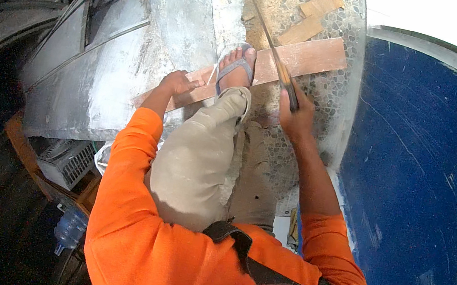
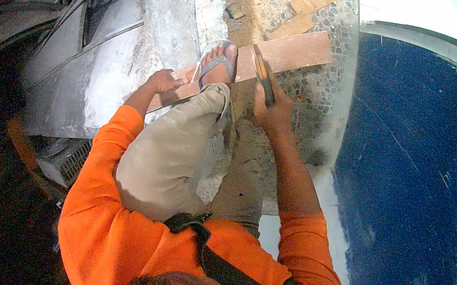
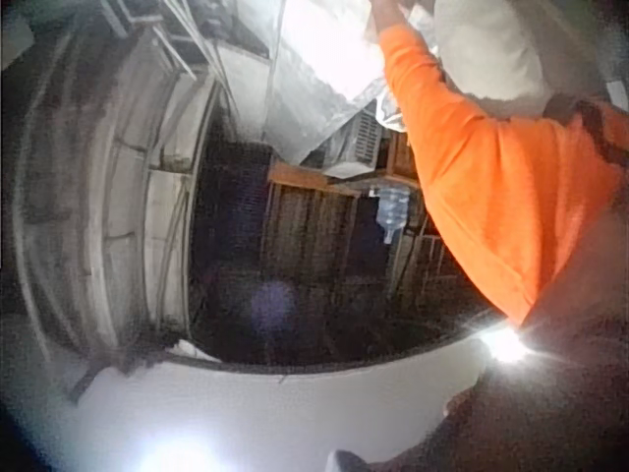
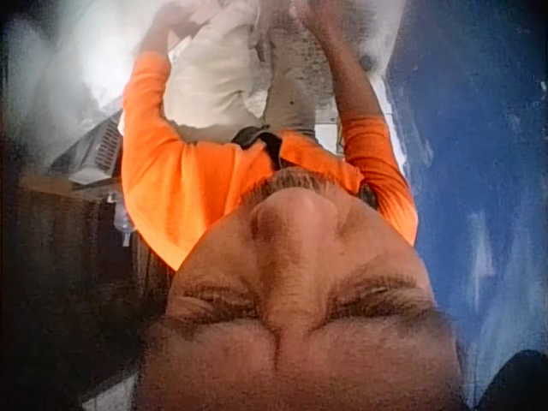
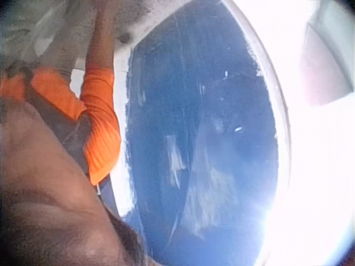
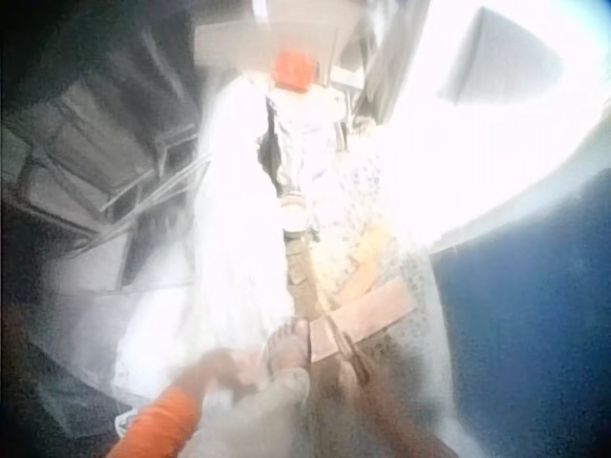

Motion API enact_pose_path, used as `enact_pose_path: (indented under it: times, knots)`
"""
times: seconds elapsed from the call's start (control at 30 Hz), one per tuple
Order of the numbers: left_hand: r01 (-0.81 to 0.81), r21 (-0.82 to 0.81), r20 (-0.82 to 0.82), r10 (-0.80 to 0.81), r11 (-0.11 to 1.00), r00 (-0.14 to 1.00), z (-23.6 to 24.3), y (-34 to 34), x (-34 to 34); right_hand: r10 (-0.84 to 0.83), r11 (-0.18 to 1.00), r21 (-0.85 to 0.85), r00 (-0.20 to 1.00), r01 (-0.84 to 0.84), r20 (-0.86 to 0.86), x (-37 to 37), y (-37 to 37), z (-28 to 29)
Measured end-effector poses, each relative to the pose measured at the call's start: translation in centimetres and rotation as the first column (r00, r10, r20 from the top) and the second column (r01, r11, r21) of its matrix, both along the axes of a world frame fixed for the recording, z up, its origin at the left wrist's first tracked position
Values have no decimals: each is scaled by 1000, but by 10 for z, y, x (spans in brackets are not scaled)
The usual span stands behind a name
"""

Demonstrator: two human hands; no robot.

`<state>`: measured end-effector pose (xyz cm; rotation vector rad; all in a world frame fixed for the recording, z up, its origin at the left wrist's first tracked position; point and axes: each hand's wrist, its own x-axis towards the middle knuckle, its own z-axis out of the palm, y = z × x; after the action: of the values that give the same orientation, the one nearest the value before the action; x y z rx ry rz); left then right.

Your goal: The person uses a hand saw to cut a small wooden plank placed on the floor. After sawing, the person picks up the cut piece and walks to a nearby area to place it among other materials.

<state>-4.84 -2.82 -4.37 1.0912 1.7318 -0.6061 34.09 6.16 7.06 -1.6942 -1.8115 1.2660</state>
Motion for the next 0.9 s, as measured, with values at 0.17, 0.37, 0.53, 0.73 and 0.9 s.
enact_pose_path:
  times: [0.17,0.37,0.53,0.73,0.9]
  knots:
    - [-21,63,-39,24,998,999,-7,-20,-18,-33,991,-132,996,22,-87,15,-20,36]
    - [-42,-65,-1,42,997,999,-9,-24,-17,46,963,-267,997,-27,63,124,-110,181]
    - [1,-75,16,0,997,1000,-6,-11,-10,-20,972,-235,1000,20,5,56,-48,60]
    - [-20,11,-47,20,1000,999,-18,-32,-11,0,993,-120,1000,-1,-9,16,-21,27]
    - [-61,-26,-19,61,998,998,-14,-38,-21,50,911,-411,997,-23,53,121,-101,161]
